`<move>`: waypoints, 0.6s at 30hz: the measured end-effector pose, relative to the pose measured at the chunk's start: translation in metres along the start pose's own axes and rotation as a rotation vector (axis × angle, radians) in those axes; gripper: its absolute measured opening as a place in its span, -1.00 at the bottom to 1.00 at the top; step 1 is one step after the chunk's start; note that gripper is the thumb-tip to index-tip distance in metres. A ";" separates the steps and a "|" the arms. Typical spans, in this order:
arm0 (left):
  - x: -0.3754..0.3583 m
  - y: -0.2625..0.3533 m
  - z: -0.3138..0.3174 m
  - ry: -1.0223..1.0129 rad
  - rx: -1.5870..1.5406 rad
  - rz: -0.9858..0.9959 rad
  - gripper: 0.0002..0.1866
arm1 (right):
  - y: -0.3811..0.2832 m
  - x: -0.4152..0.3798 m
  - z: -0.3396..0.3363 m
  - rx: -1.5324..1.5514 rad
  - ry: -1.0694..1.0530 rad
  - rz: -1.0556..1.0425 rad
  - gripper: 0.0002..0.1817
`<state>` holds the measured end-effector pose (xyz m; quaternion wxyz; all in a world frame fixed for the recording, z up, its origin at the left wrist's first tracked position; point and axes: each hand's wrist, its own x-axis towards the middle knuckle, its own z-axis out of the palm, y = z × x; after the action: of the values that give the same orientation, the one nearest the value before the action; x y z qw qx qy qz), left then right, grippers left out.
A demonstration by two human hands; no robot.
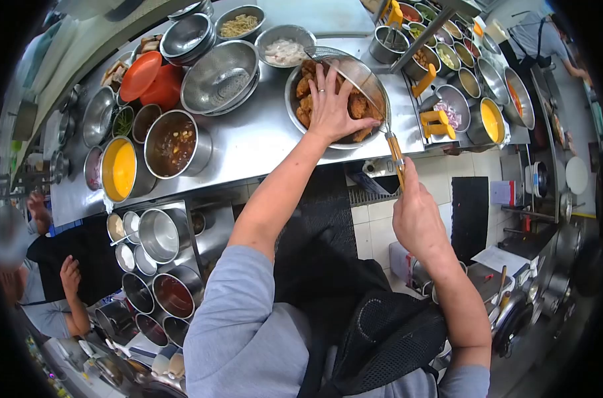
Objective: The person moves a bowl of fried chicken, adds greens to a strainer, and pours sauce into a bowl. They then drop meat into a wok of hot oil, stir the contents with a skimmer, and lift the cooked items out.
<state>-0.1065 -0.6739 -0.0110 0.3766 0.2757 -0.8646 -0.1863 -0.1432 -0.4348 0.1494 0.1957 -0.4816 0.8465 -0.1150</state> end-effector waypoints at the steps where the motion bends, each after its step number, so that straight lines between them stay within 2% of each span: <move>1: -0.001 -0.003 0.002 -0.004 0.000 -0.002 0.26 | -0.001 -0.001 0.003 -0.017 -0.003 0.022 -0.28; 4: -0.004 -0.012 0.002 0.084 -0.153 0.124 0.08 | 0.011 -0.003 0.028 -0.089 -0.025 0.050 -0.22; 9: -0.021 -0.006 0.000 0.119 -0.026 0.094 0.05 | 0.036 -0.001 0.078 -0.099 0.024 0.040 -0.18; 12: -0.034 -0.001 -0.007 0.027 0.021 -0.034 -0.03 | 0.041 0.000 0.086 0.054 0.131 -0.027 -0.15; 15: -0.043 0.000 -0.006 0.025 0.106 -0.042 -0.06 | 0.050 0.006 0.084 0.142 0.256 -0.087 -0.17; 17: -0.042 0.004 -0.007 0.012 0.112 -0.071 -0.06 | 0.058 0.014 0.080 0.274 0.388 -0.245 -0.23; 18: -0.041 0.005 -0.008 -0.008 0.118 -0.105 -0.06 | 0.060 0.016 0.075 0.272 0.397 -0.251 -0.23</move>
<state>-0.0792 -0.6461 -0.0257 0.3460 0.3415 -0.8599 -0.1555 -0.1638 -0.4189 0.0554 0.0732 -0.5200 0.7788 -0.3431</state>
